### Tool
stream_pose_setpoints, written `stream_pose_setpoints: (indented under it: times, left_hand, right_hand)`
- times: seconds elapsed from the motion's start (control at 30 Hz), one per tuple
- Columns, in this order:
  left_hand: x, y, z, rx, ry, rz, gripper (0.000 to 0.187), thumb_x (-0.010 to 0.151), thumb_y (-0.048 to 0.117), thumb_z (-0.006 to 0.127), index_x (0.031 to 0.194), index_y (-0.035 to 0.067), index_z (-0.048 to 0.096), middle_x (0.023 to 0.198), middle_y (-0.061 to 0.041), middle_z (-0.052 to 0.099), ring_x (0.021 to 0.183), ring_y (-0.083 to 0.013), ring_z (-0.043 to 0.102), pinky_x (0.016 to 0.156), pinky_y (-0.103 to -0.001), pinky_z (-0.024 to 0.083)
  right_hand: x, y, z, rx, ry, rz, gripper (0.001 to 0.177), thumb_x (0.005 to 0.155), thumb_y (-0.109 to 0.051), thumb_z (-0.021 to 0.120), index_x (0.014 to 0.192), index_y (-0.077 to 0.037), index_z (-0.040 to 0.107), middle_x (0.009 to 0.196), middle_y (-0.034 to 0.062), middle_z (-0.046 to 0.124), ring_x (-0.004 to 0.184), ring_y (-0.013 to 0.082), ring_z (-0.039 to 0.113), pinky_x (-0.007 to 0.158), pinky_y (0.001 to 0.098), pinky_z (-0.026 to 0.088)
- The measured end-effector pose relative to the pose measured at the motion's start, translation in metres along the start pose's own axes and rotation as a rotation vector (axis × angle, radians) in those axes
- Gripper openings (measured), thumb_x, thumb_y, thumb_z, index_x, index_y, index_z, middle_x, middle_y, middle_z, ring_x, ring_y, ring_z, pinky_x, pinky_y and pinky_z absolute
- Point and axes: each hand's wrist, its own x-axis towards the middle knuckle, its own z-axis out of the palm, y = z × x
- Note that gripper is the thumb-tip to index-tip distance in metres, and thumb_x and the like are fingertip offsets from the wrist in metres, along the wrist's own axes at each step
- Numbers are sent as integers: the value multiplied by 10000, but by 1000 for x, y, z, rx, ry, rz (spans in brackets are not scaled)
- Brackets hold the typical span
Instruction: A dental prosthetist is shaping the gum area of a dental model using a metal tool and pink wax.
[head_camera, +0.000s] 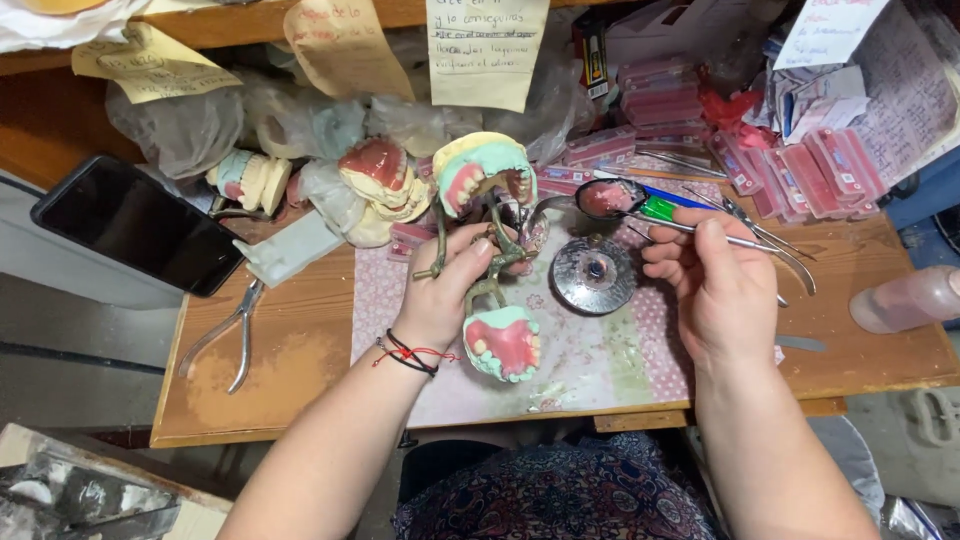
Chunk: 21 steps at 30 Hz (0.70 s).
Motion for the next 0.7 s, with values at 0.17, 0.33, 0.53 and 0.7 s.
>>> stream_pose_setpoints:
  times: [0.17,0.33,0.53,0.7]
  left_hand:
    - [0,-3,2,-45,6,1,356,951,319,648,1121,40,791,822,-148,763,869,-186,716,789,-356,625]
    - [-1,5,8,-39,6,0,378,944,333,647,1125,31,787,825,-162,762,881,-195,702,803,-379,621]
    - [-5,12,11,24,28,36,346,959,293,652,1124,19,782,787,-156,748,824,-192,664,764,-382,604]
    - [-5,7,10,20,33,25,344,957,302,638,1105,28,783,723,-148,749,768,-172,688,704,-325,599]
  right_hand:
    - [2,3,2,28,4,4,296,1115,-224,496,1252,2,628,1045,214,745,849,222,785,739,308,689]
    - [3,9,-4,150,5,58,308,1114,-229,485,1239,6,641,1045,230,746,875,261,793,769,349,696]
    - [2,9,-11,244,-1,110,310,1103,-221,478,1218,-10,674,1036,225,757,882,275,796,793,365,689]
    - [0,15,-24,260,10,134,314,1086,-228,485,1192,-16,691,1016,232,760,866,292,797,783,387,686]
